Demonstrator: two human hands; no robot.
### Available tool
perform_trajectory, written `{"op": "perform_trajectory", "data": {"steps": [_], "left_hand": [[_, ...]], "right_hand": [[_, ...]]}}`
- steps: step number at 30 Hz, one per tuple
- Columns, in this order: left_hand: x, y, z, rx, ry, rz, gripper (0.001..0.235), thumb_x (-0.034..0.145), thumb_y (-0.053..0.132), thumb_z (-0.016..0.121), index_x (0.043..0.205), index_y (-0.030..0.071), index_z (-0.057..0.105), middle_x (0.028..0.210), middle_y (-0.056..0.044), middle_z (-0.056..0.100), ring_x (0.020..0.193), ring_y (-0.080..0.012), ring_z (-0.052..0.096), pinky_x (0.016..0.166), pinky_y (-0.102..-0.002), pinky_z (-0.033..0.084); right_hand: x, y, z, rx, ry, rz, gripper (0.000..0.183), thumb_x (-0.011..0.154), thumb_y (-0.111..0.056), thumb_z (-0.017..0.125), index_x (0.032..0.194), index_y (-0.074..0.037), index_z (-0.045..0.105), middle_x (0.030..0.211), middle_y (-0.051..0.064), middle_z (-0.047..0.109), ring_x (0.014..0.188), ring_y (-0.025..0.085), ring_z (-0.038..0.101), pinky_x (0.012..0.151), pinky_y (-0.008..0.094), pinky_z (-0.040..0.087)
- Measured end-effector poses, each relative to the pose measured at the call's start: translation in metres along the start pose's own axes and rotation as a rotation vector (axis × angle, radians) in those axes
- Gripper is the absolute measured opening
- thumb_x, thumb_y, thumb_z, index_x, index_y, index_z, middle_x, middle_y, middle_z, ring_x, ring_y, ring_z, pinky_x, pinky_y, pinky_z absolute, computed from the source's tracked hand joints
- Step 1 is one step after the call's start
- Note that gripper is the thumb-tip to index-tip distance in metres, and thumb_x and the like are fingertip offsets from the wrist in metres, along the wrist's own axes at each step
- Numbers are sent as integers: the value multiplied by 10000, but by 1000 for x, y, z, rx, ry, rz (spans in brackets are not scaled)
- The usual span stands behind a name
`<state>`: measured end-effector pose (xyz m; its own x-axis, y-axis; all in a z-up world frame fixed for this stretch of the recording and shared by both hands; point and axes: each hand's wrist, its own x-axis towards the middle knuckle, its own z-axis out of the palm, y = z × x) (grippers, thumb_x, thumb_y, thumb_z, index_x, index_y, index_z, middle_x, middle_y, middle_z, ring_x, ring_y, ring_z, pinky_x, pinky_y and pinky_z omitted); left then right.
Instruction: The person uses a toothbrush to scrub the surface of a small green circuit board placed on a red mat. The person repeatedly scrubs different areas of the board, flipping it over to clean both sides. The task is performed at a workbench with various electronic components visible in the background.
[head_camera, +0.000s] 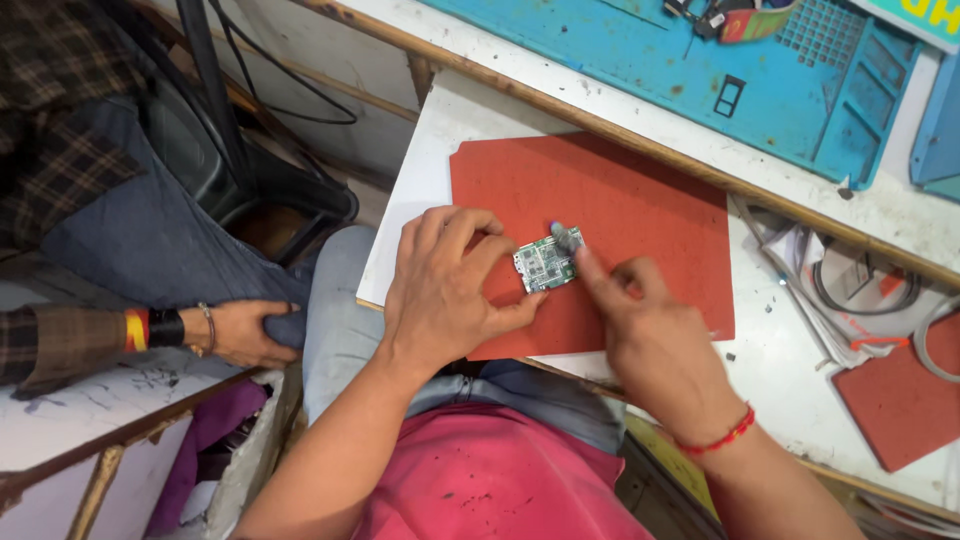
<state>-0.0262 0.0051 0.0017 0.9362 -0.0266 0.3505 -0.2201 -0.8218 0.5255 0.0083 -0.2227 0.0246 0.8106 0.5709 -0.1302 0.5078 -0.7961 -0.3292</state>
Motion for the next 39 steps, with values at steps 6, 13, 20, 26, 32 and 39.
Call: {"op": "perform_trajectory", "data": {"steps": [6,13,20,26,32,39], "left_hand": [[9,1,-3,-21,-9,-28,440,661,395,898,965,119,740,1127,-37,606,1100,-276,550,938,-455,420],[7,0,-3,-25,-11,-14,451,661,369,885,1001,107,746,1126,-31,605,1105,-274,548,924,-450,428],[2,0,-2,-16,-20,-12,422,690,378,888,972,104,735,1112,-25,604,1089,-268,548,922,-456,428],[2,-1,-3,-40,-22,-15,424,682,373,885,979,106,742,1117,-25,605,1086,-266,548,918,-451,427],[4,-3,-3,-40,-15,-6,447,664,368,886,994,101,746,1119,-31,605,1094,-273,545,918,-454,425],[7,-2,-5,-41,-26,-18,423,683,362,887,989,106,746,1122,-30,609,1088,-266,548,912,-446,424]], "right_hand": [[-3,-3,2,147,147,85,571,872,24,570,1422,-130,575,1041,173,631,763,404,669,640,484,547],[-6,-5,15,165,116,33,620,808,52,569,1404,-114,604,1012,191,623,738,392,670,641,480,545],[-4,-14,10,141,150,75,570,856,44,572,1410,-89,592,1025,189,642,749,407,670,641,488,542],[-7,-21,5,175,148,79,563,867,42,579,1414,-92,599,999,185,642,750,386,671,645,482,532],[-4,-15,1,215,139,123,539,876,31,578,1396,-103,617,941,179,640,763,373,670,660,466,531],[0,-8,-2,225,66,159,490,907,-17,584,1388,-104,621,913,180,632,771,384,667,672,481,518]]}}
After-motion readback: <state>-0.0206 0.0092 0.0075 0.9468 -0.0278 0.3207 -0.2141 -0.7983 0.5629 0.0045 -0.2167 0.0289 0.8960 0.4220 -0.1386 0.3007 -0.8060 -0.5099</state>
